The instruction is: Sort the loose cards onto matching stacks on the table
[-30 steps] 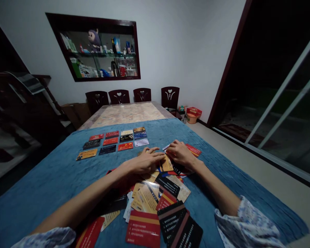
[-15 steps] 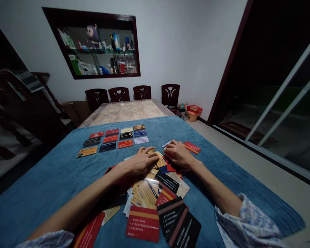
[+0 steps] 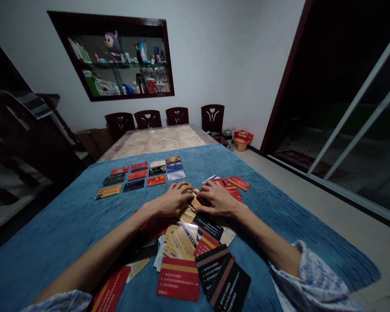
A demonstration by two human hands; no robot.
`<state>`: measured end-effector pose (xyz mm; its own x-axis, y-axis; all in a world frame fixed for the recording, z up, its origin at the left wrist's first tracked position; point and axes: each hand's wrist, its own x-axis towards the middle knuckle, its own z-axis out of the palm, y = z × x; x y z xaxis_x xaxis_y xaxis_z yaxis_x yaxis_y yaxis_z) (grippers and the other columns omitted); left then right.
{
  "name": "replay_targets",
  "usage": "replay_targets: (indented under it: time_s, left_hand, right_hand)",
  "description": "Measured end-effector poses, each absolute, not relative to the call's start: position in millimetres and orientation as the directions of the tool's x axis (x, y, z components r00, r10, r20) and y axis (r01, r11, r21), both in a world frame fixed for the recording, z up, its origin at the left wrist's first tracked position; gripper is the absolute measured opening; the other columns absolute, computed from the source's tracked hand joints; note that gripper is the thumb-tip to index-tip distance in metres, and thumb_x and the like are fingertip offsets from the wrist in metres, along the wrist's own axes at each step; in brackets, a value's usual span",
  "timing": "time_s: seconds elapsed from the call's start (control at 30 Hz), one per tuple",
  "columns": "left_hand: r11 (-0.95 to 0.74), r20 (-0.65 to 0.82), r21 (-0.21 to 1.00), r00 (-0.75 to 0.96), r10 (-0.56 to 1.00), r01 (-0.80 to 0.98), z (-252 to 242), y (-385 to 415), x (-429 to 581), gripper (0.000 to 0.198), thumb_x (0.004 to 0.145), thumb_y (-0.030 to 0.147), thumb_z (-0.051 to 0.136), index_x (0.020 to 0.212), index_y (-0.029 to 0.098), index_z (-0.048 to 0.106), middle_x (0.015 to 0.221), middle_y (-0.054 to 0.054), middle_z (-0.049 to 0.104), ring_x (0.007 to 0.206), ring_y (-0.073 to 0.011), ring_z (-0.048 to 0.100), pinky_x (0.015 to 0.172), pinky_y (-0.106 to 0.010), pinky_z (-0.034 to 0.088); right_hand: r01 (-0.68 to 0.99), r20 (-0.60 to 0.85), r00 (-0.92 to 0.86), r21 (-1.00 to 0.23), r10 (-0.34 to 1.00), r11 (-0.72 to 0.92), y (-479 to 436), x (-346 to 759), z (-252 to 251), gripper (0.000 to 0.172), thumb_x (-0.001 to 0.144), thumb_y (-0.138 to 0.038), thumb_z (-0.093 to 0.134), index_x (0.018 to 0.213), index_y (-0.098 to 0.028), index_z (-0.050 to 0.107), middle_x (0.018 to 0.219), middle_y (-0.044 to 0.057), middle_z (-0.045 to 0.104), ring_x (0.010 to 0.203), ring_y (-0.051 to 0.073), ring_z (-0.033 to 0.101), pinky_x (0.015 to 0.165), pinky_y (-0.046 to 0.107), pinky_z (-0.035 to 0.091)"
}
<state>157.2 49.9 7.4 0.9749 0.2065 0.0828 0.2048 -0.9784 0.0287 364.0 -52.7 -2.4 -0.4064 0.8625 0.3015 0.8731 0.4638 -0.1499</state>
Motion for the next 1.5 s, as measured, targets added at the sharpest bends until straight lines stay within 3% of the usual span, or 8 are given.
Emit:
replay_targets:
  time_s: [0.2,0.4,0.53,0.8,1.07,1.3,1.5]
  left_hand:
    - [-0.966,0.048,0.093,0.968,0.248,0.242,8.4,52.7,156.4,0.016,0.088,0.025,0.059,0.104,0.020,0.061,0.124,-0.009,0.060,0.130,-0.0305,0.040,0.101,-0.047,0.035]
    - [-0.968,0.012,0.028,0.969,0.248,0.248,19.9,48.7,154.6,0.017,0.092,0.033,0.059,0.097,0.018,0.063,0.116,-0.011,0.060,0.122,-0.0312,0.044,0.096,-0.046,0.037]
    - [-0.971,-0.022,0.008,0.971,0.238,0.238,27.4,47.3,152.2,0.013,0.089,0.029,0.060,0.090,0.018,0.065,0.108,-0.010,0.061,0.116,-0.0293,0.048,0.092,-0.041,0.038]
    - [-0.980,-0.035,-0.080,0.982,0.186,0.183,28.0,44.9,156.2,0.014,0.086,0.022,0.053,0.084,0.018,0.066,0.094,-0.009,0.067,0.101,-0.0255,0.057,0.084,-0.037,0.039]
    - [-0.982,-0.017,-0.082,0.984,0.175,0.173,29.6,42.9,157.0,0.012,0.080,0.021,0.056,0.079,0.017,0.067,0.083,-0.009,0.068,0.084,-0.0237,0.062,0.074,-0.035,0.042]
    - [-0.984,-0.020,-0.063,0.986,0.166,0.165,39.0,38.0,156.2,0.015,0.081,0.018,0.054,0.072,0.017,0.065,0.088,-0.008,0.068,0.085,-0.0205,0.062,0.074,-0.031,0.044]
    - [-0.988,0.015,-0.029,0.988,0.152,0.153,37.6,40.3,154.2,0.010,0.079,0.020,0.059,0.070,0.018,0.063,0.080,-0.007,0.066,0.079,-0.0203,0.061,0.067,-0.030,0.042]
  right_hand:
    - [0.908,0.287,-0.356,-0.119,0.889,0.402,-56.2,353.2,-0.8,0.053,0.085,-0.066,0.058,0.105,-0.019,0.072,0.102,0.013,0.068,0.101,0.029,0.053,0.088,0.044,0.038]
    - [0.917,0.275,-0.349,-0.098,0.896,0.388,-56.8,348.8,1.2,0.038,0.088,-0.055,0.059,0.093,-0.019,0.071,0.097,0.011,0.068,0.098,0.027,0.052,0.084,0.041,0.038]
    - [0.901,0.278,-0.387,-0.087,0.879,0.424,-56.4,350.6,1.0,0.031,0.091,-0.047,0.057,0.087,-0.020,0.071,0.092,0.010,0.068,0.094,0.025,0.053,0.083,0.039,0.038]
    - [0.871,0.363,-0.487,0.142,0.794,0.469,-45.0,353.1,-15.4,0.018,0.089,-0.020,0.055,0.080,-0.019,0.070,0.079,0.006,0.072,0.080,0.020,0.053,0.078,0.035,0.037]
    - [0.827,0.429,-0.562,0.285,0.707,0.484,-43.5,350.2,-17.8,0.024,0.091,-0.013,0.052,0.071,-0.017,0.065,0.067,0.005,0.065,0.069,0.018,0.048,0.068,0.033,0.033]
    - [0.810,0.482,-0.584,0.289,0.653,0.511,-46.7,349.5,-15.8,0.026,0.093,-0.013,0.050,0.070,-0.018,0.062,0.067,0.006,0.064,0.070,0.018,0.047,0.070,0.033,0.034]
    - [0.776,0.499,-0.618,0.267,0.607,0.571,-51.1,349.7,-10.3,0.028,0.095,-0.018,0.048,0.070,-0.019,0.061,0.070,0.004,0.065,0.072,0.017,0.047,0.073,0.034,0.034]
